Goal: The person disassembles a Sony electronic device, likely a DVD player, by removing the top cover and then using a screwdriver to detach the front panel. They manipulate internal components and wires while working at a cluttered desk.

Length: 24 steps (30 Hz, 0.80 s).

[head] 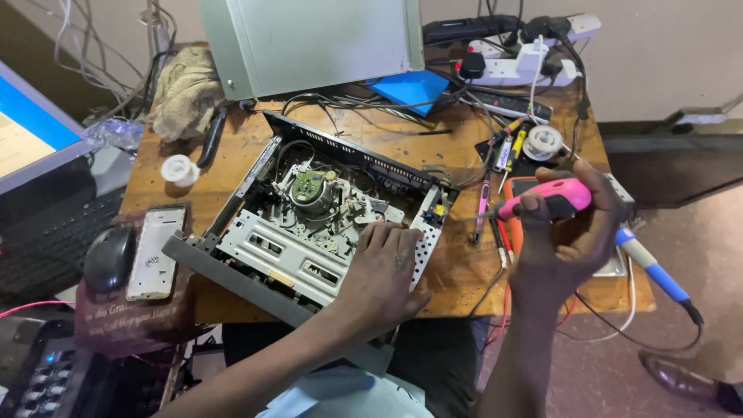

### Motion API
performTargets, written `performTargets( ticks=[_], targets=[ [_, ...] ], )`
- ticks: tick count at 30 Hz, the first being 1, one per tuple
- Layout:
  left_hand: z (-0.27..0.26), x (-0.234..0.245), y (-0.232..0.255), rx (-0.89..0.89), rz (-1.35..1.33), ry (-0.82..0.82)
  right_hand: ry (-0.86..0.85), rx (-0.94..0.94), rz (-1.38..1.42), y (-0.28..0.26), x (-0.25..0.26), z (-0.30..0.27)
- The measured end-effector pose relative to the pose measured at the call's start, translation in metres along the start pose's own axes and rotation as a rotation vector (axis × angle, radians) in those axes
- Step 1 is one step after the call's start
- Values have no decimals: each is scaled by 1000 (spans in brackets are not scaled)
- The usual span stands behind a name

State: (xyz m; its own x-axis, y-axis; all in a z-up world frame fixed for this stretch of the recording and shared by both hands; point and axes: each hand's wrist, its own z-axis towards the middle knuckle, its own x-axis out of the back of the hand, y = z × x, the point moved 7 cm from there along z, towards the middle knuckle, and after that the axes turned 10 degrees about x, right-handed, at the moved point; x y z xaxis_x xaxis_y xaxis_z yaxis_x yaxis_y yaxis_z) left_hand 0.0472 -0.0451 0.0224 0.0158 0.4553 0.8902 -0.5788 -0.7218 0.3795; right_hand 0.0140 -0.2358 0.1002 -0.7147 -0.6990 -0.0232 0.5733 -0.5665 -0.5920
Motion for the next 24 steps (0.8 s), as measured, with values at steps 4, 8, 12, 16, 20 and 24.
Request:
performTargets(
  ticks=[4,8,12,16,20,24],
  targets=[
    [0,-2,6,-9,65,8,80,-37,39,-2,2,-15],
    [-3,-19,13,-11,183,-82,168,-9,28,-7,3,-48],
    [-5,-14,14,-22,175,-87,179,-88,-98,-10,20,-101],
    [9,-4,6,-16,117,-38,50,-529,-135,-5,18,-143],
    [39,3,-4,25,-23,-230,-72,-1039,123,36,6,-218],
    [77,-1,-11,48,-105,-279,-19,-1149,106,12,-2,-196]
  ],
)
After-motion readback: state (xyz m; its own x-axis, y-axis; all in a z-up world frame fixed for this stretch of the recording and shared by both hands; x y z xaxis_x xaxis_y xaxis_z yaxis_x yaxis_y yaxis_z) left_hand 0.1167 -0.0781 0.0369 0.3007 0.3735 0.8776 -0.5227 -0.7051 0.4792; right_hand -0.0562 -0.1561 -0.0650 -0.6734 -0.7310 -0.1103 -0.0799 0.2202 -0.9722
